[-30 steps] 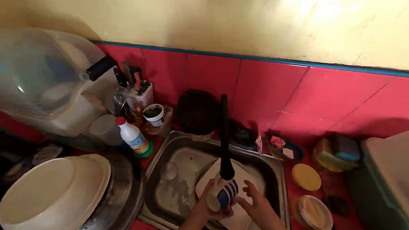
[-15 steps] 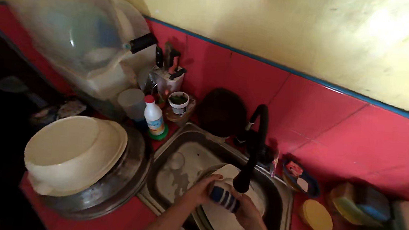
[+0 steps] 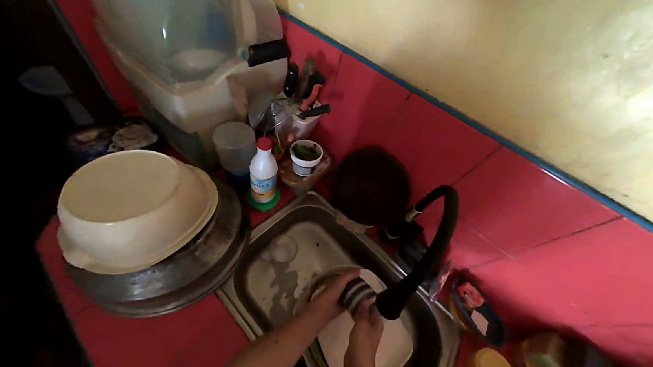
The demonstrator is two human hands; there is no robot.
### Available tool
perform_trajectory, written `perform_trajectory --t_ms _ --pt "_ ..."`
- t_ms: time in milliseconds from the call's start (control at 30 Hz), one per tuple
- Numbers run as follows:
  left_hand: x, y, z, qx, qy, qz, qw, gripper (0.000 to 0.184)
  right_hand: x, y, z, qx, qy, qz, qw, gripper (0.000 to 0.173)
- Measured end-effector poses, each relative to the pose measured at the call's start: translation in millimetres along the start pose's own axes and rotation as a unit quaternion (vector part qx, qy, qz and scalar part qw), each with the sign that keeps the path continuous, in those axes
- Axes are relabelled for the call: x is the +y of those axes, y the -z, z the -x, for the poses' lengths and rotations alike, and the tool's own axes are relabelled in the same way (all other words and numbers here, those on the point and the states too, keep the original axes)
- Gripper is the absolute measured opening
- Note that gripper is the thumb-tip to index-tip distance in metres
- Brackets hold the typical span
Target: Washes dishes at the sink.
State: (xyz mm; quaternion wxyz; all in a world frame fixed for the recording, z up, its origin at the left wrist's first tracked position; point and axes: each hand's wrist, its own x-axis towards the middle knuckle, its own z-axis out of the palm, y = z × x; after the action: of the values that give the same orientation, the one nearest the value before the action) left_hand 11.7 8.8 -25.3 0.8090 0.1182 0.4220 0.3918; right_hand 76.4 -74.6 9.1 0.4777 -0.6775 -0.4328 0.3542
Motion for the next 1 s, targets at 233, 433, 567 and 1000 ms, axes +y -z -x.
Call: perform_trajectory --t_ms 233,433,567,1000 --pt "15 8 -1 -0.003 0.096 -0.078 0.992 0.046 66 47 -21 -0.081 0.443 0.399 0.798 0.026" --pt "16 3 -2 -0.002 0.139 -0.198 0.970 0.050 30 12 13 -0.035 0.186 0.194 0.962 0.029" --pt "29 9 0 -0.032 0.151 -0.255 0.955 0.049 78 60 -27 -0.102 0.502 0.412 0.753 0.020" --pt "15 -3 24 0.053 0.006 -0.242 0.969 0.048 37 53 -9 -0.149 0.028 -0.001 0.988 0.034"
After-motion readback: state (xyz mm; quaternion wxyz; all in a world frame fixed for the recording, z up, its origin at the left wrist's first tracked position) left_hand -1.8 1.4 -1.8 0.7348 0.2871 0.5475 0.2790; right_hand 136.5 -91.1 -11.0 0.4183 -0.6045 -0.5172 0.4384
